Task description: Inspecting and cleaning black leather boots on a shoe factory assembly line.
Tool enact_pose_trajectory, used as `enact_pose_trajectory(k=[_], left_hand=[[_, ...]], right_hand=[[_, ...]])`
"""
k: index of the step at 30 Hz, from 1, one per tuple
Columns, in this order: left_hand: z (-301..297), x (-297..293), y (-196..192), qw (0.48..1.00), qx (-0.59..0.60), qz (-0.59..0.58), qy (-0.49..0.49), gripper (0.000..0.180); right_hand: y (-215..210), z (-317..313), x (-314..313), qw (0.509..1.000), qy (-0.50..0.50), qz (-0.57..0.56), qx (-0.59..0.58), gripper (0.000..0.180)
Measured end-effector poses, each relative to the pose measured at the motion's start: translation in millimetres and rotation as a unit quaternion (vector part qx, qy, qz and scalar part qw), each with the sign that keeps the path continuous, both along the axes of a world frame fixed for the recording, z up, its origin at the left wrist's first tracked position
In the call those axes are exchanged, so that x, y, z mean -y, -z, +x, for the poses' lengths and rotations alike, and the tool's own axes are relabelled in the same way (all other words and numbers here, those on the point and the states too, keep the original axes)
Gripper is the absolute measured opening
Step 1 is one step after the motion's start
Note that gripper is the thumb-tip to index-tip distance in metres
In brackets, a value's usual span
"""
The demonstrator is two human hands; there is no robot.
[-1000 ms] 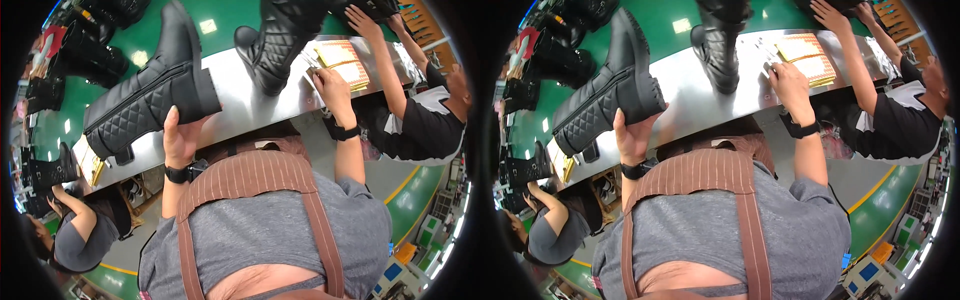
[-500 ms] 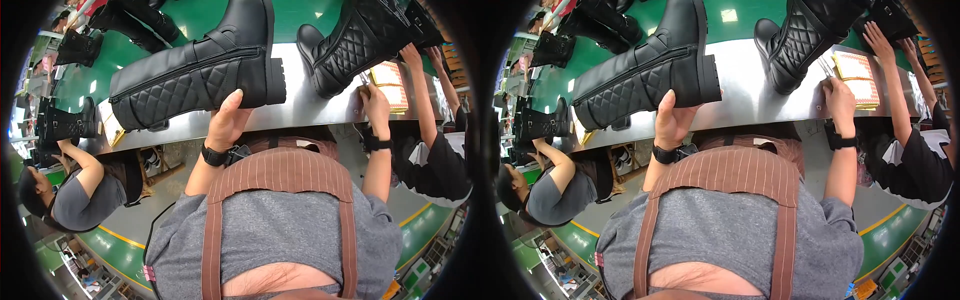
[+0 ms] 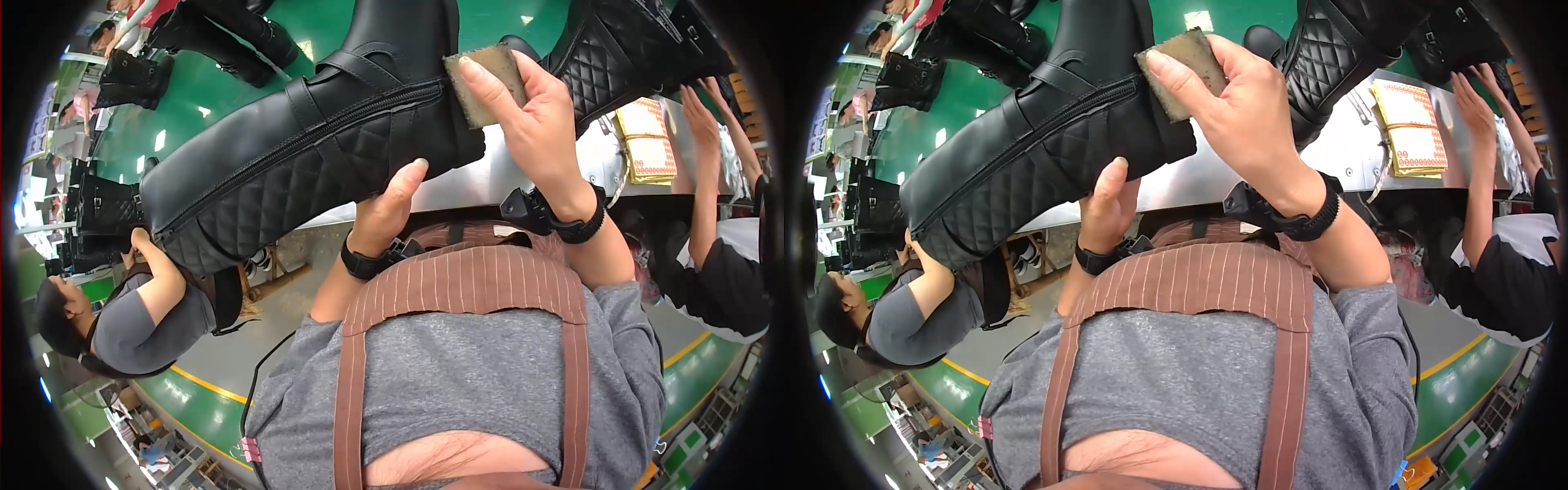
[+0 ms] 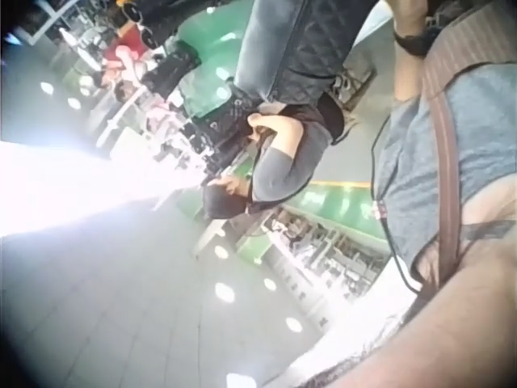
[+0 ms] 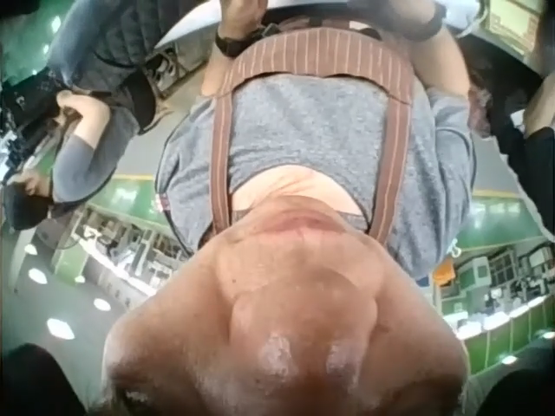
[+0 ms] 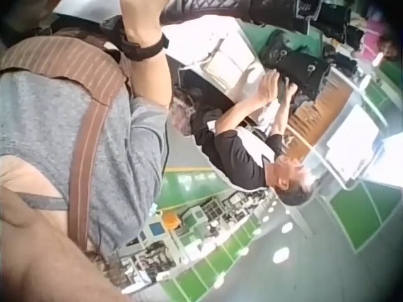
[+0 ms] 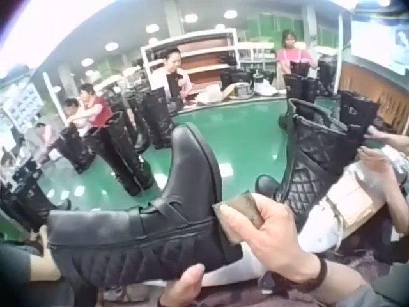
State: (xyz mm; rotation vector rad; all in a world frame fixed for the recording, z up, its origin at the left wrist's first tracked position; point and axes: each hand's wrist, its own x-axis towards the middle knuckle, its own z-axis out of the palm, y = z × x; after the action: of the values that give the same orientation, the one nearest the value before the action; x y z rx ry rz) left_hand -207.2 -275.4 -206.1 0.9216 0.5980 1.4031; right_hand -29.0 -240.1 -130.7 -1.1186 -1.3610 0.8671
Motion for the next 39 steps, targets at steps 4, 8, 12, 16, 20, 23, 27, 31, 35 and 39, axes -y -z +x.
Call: enact_pose_trajectory(k=[4, 8, 12, 16, 20, 23, 27, 31, 35, 39], left_hand=[[2.2, -1.6, 5.4, 0.994, -0.084, 0.049, -0.053, 0.028], [4.6, -2.4, 3.8, 0.996, -0.055, 0.044, -0.053, 0.028], [8.9, 1.0, 1.3, 0.996, -0.059, 0.040, -0.045, 0.030], [10.8, -1.4, 1.5, 0.996, -0.041, 0.058, -0.053, 0.031], [10.1, -0.4, 5.4, 0.997, -0.024, 0.051, -0.057, 0.029], [5.7, -1.1, 9.2, 0.987, -0.127, 0.071, -0.069, 0.027], [10.2, -2.2, 6.9, 0.988, -0.108, 0.079, -0.074, 0.026], [17.0, 0.7, -0.5, 0.997, -0.018, 0.024, -0.074, 0.028], [11.7, 2.7, 5.5, 0.997, -0.060, 0.017, -0.049, 0.028], [12.0, 2.0, 12.0, 0.981, -0.152, 0.080, -0.088, 0.027]], right_hand=[[3.8, -4.6, 4.3, 1.000, -0.003, 0.007, -0.026, 0.022], [6.4, -0.4, 5.8, 0.999, -0.016, 0.027, -0.011, 0.018], [2.3, -1.6, 3.2, 0.997, -0.014, -0.038, -0.069, 0.021], [13.8, -1.9, 0.1, 0.999, 0.016, 0.049, -0.006, 0.022], [5.4, 4.1, 3.6, 1.000, -0.009, 0.019, -0.009, 0.023], [8.9, 2.0, 0.3, 0.997, 0.000, -0.045, -0.061, 0.024], [17.4, 7.3, -0.6, 1.000, 0.010, 0.012, 0.009, 0.023], [13.4, 11.9, 3.3, 0.999, -0.034, 0.034, 0.012, 0.023], [15.7, 11.1, -0.3, 0.997, -0.006, -0.057, -0.048, 0.026], [21.2, 12.3, 1.0, 0.999, 0.010, 0.002, 0.051, 0.027]])
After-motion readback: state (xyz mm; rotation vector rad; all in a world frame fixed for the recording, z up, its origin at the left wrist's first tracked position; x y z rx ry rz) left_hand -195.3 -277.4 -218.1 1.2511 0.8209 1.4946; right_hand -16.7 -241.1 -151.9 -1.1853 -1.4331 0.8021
